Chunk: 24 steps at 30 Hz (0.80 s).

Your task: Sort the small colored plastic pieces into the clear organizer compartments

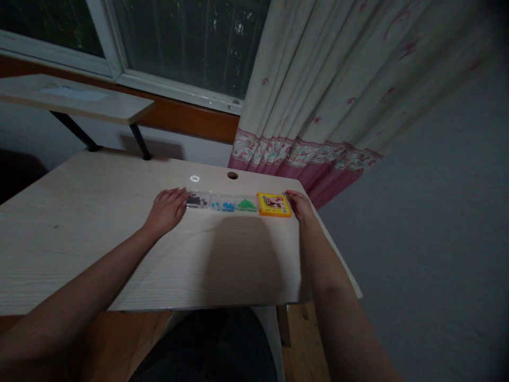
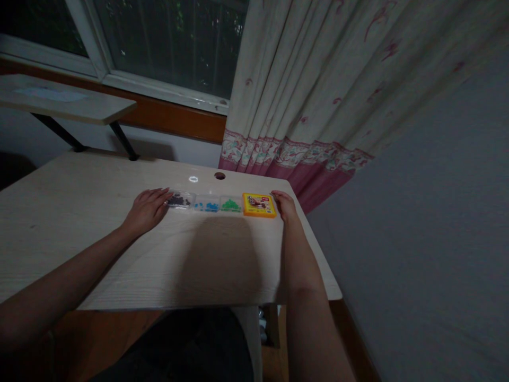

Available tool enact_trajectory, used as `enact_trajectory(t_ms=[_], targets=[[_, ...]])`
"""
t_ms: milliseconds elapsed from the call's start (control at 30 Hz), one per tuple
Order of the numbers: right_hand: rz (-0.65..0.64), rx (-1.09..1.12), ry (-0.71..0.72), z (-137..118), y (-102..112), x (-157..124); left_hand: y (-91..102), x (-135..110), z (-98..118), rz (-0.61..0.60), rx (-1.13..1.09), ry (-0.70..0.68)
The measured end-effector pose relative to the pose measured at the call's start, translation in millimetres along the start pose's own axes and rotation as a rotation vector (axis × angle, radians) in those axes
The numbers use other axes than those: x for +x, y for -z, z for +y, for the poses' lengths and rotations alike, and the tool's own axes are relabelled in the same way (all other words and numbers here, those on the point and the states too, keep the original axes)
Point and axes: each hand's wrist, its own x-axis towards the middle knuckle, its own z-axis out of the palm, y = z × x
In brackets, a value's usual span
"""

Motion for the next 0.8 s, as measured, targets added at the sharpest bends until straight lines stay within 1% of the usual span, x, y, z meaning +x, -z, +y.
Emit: enact_trajectory(t_ms=[67, 133, 300, 400, 467, 533, 600, 667, 700, 767, 800], targets=[[-0.015, -0.019, 0.007, 0.5, -5.5, -2.9, -0.1, -0.1, -0.2, 0.004, 0.005, -0.005], [-0.048, -0.124, 0.055, 2.2, -9.7, -5.4, -0.1, -0.2, -0.5, 0.006, 0.008, -0.012], [-0.145, -0.687, 0.361, 2.6, -9.8, -9.1, -0.4, 0.0, -0.7, 0.000, 0.007, -0.011], [-0.172, -0.959, 0.466, -8.5, -9.0, -16.3, 0.5, -0.2, 0.7, -0.001, 0.015, -0.008], [-0.170, -1.112, 0.507, -21.4, -11.4, -24.3, 1.4, -0.4, 1.8, -0.002, 0.019, -0.010], [-0.188, -1.227, 0.586, -36.5, -17.7, -33.1, 2.0, -0.5, 2.4, -0.003, 0.021, -0.013], [-0.255, -1.271, 0.677, -51.3, -28.3, -41.5, 2.1, -0.5, 2.2, -0.002, 0.024, -0.014], [-0.320, -1.245, 0.709, -63.7, -43.3, -49.1, 1.8, -0.4, 1.4, 0.000, 0.027, -0.013], [-0.376, -1.209, 0.710, -68.5, -52.0, -52.8, 1.6, -0.3, 1.0, 0.000, 0.028, -0.014], [-0.541, -1.124, 0.731, -75.0, -70.1, -59.9, 1.4, -0.1, 0.3, -0.001, 0.021, -0.015], [-0.592, -1.107, 0.748, -77.0, -78.8, -63.1, 1.5, -0.1, 0.1, -0.004, 0.016, -0.016]])
